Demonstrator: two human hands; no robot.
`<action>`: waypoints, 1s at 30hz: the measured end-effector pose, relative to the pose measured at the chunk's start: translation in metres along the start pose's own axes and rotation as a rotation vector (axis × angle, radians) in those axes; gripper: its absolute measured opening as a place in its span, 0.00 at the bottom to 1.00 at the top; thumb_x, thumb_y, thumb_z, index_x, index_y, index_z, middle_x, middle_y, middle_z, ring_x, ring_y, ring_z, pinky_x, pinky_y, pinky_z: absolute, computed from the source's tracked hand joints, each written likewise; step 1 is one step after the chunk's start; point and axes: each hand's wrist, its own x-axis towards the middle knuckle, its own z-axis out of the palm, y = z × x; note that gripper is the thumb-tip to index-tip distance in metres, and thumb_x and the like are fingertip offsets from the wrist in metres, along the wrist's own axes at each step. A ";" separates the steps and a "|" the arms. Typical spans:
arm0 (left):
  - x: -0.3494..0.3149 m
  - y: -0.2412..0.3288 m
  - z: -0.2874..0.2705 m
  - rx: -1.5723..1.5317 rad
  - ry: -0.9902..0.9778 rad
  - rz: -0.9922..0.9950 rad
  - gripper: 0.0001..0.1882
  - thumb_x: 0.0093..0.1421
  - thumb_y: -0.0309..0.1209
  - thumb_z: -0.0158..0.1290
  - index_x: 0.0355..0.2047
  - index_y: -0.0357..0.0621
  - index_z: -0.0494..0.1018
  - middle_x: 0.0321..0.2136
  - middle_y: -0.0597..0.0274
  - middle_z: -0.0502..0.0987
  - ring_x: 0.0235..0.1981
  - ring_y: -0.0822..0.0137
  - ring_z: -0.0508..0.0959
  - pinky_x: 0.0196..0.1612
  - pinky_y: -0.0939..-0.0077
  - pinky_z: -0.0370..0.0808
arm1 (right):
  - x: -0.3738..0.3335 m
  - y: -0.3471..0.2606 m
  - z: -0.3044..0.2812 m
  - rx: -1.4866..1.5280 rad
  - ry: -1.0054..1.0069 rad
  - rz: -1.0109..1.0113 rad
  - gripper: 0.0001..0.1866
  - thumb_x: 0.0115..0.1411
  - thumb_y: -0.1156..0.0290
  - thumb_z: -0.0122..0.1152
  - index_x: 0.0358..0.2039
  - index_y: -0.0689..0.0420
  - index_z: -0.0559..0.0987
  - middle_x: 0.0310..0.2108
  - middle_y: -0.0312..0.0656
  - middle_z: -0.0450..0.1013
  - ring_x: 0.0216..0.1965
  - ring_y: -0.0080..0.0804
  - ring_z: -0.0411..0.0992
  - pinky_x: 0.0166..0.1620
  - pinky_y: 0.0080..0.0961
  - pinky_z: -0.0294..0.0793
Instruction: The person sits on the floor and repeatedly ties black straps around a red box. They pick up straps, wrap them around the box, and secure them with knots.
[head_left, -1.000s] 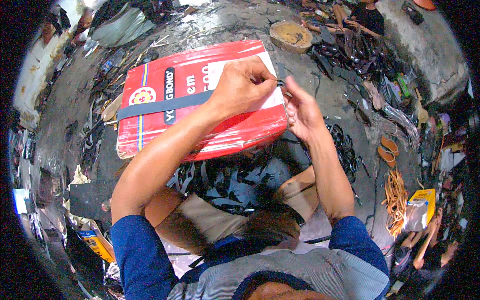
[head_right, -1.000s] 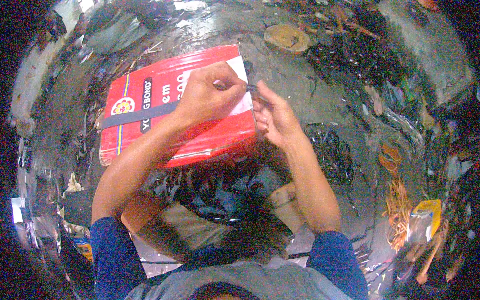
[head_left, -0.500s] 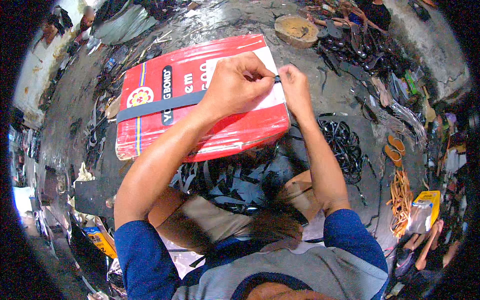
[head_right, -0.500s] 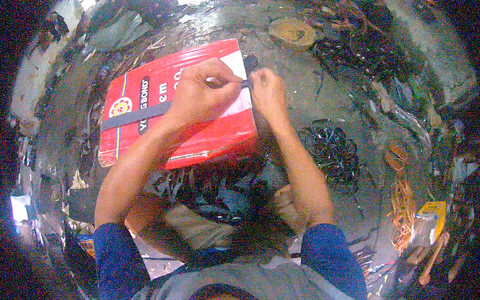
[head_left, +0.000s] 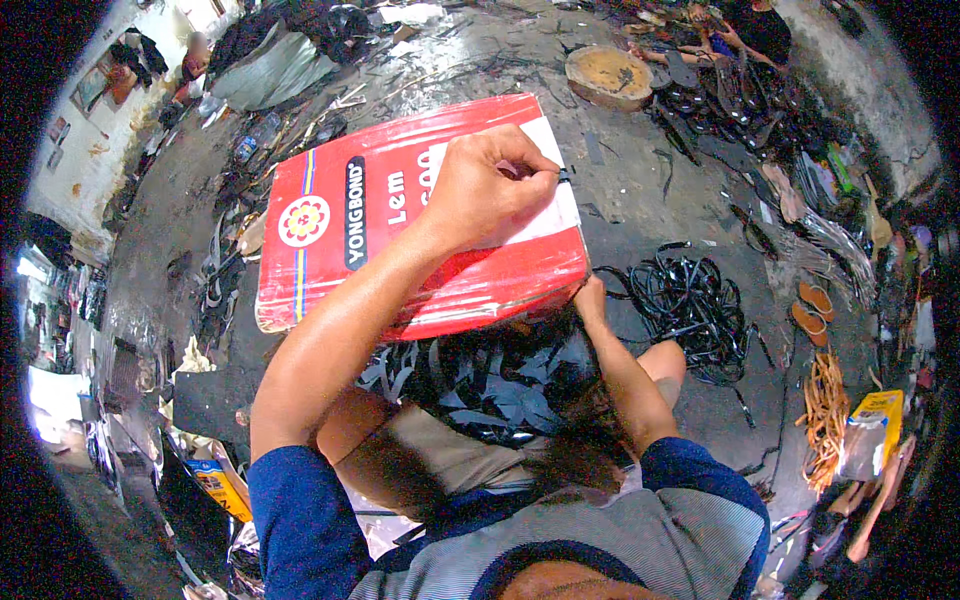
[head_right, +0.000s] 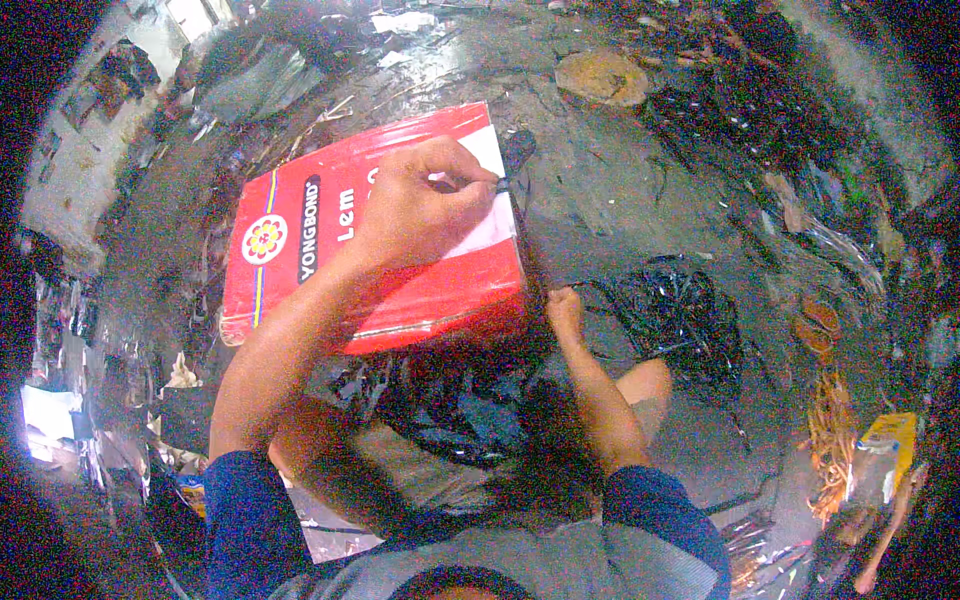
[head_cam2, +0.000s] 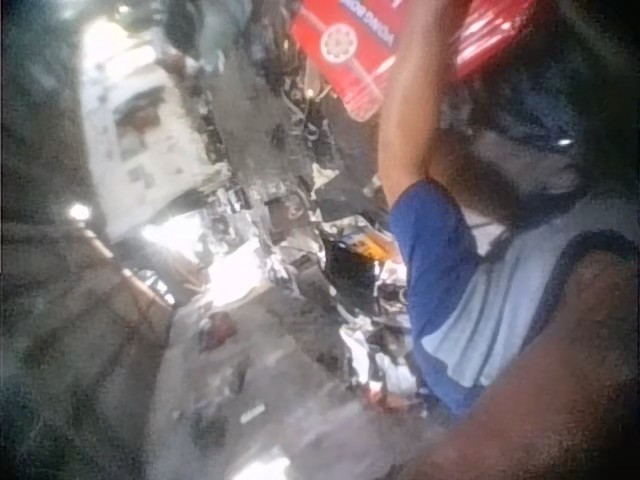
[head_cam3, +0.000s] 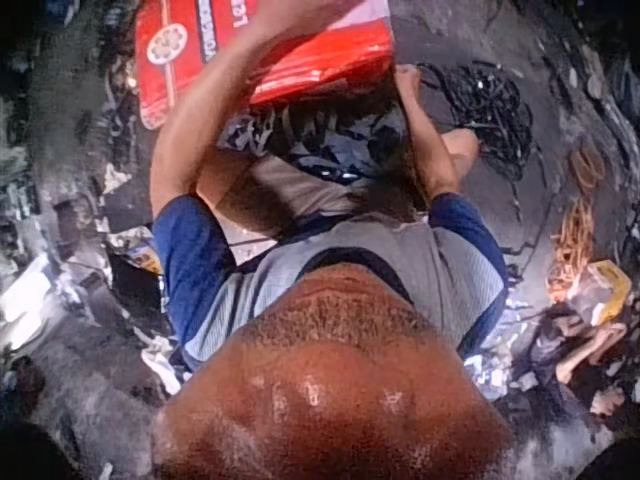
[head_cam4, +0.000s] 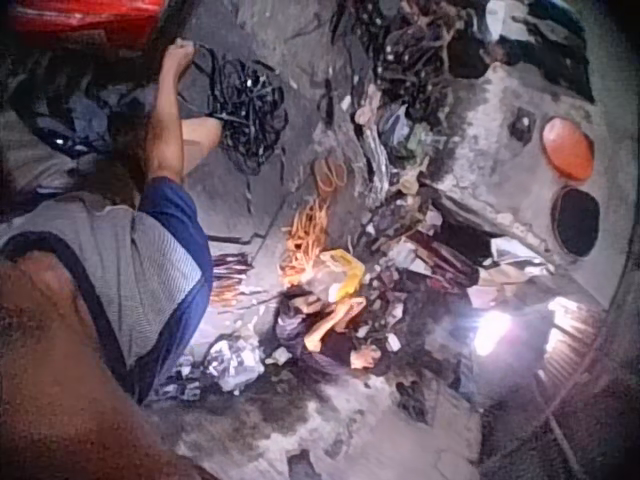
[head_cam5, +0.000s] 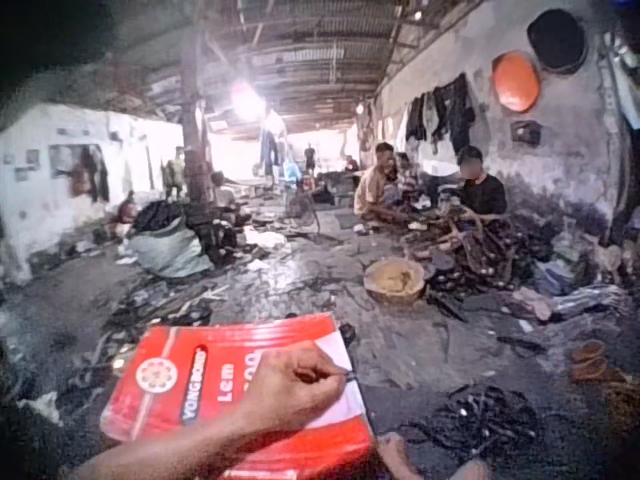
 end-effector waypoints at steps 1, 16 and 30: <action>0.002 0.000 0.004 0.002 -0.009 0.006 0.05 0.53 0.26 0.62 0.29 0.37 0.84 0.28 0.58 0.82 0.30 0.70 0.82 0.35 0.75 0.79 | -0.003 0.018 0.000 -0.112 -0.015 0.006 0.14 0.61 0.64 0.63 0.29 0.63 0.80 0.34 0.57 0.79 0.38 0.57 0.79 0.41 0.48 0.77; -0.001 -0.002 0.001 -0.017 -0.007 0.096 0.02 0.55 0.22 0.61 0.29 0.38 0.84 0.28 0.60 0.81 0.31 0.71 0.81 0.33 0.75 0.77 | -0.040 0.038 -0.019 -0.401 -0.093 0.194 0.18 0.70 0.63 0.50 0.48 0.67 0.72 0.35 0.68 0.78 0.42 0.66 0.78 0.46 0.58 0.77; -0.009 -0.004 -0.018 0.681 -0.097 0.792 0.21 0.62 0.35 0.48 0.51 0.43 0.80 0.49 0.48 0.79 0.49 0.51 0.77 0.54 0.56 0.75 | 0.025 0.053 -0.229 -0.938 0.285 0.369 0.18 0.69 0.65 0.44 0.49 0.59 0.78 0.46 0.55 0.79 0.45 0.51 0.81 0.41 0.48 0.83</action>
